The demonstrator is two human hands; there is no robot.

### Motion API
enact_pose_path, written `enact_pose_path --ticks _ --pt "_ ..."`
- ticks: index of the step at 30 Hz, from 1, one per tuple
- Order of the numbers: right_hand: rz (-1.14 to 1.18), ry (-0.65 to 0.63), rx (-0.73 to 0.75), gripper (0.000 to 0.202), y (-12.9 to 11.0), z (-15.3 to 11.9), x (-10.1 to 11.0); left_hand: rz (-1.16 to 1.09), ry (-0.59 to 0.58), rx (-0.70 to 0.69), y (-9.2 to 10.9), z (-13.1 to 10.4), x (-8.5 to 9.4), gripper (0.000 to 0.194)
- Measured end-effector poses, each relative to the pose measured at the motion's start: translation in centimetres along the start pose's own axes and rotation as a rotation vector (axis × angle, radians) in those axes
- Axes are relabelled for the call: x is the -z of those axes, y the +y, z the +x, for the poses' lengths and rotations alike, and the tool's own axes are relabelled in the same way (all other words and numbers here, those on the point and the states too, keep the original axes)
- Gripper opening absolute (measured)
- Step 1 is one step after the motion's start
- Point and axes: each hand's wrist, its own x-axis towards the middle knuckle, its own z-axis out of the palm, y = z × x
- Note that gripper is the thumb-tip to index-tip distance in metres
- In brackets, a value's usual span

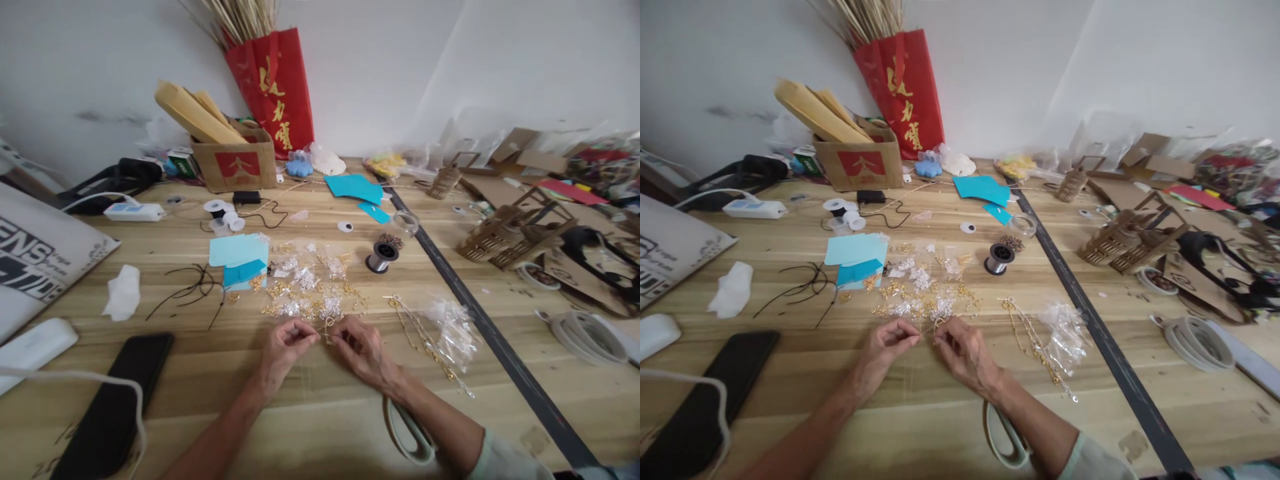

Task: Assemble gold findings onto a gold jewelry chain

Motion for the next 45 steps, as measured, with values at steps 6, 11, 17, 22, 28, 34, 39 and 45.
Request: enact_pose_path --ticks 6,11,17,22,28,34,39,45 --pt "-0.023 0.008 0.041 0.008 -0.2 -0.3 -0.4 -0.060 -0.011 0.002 0.0 -0.1 0.1 0.010" --pt "-0.052 0.045 0.077 0.007 -0.2 -0.4 -0.5 -0.047 -0.034 -0.013 0.0 -0.1 0.4 0.008" --pt "-0.063 0.053 0.133 0.008 -0.3 -0.5 -0.3 0.013 -0.071 -0.030 -0.1 -0.1 0.2 0.007" --pt "-0.064 0.046 0.172 0.009 -0.4 -0.3 0.0 0.029 -0.087 -0.008 0.0 -0.1 0.0 0.008" --pt "-0.056 -0.017 0.203 0.011 -0.5 -0.3 0.3 -0.042 -0.104 0.020 -0.2 -0.1 0.0 0.010" --pt "-0.134 0.004 0.270 0.012 -0.5 -0.3 0.5 -0.022 -0.099 0.022 -0.4 -0.1 -0.1 0.011" --pt "-0.229 0.028 0.303 0.010 -0.6 -0.3 0.5 0.020 -0.091 0.018 -0.3 -0.1 -0.1 0.010" --pt "-0.322 0.044 0.371 0.009 -0.6 -0.4 0.5 0.051 -0.075 0.008 -0.5 0.1 0.0 0.010"
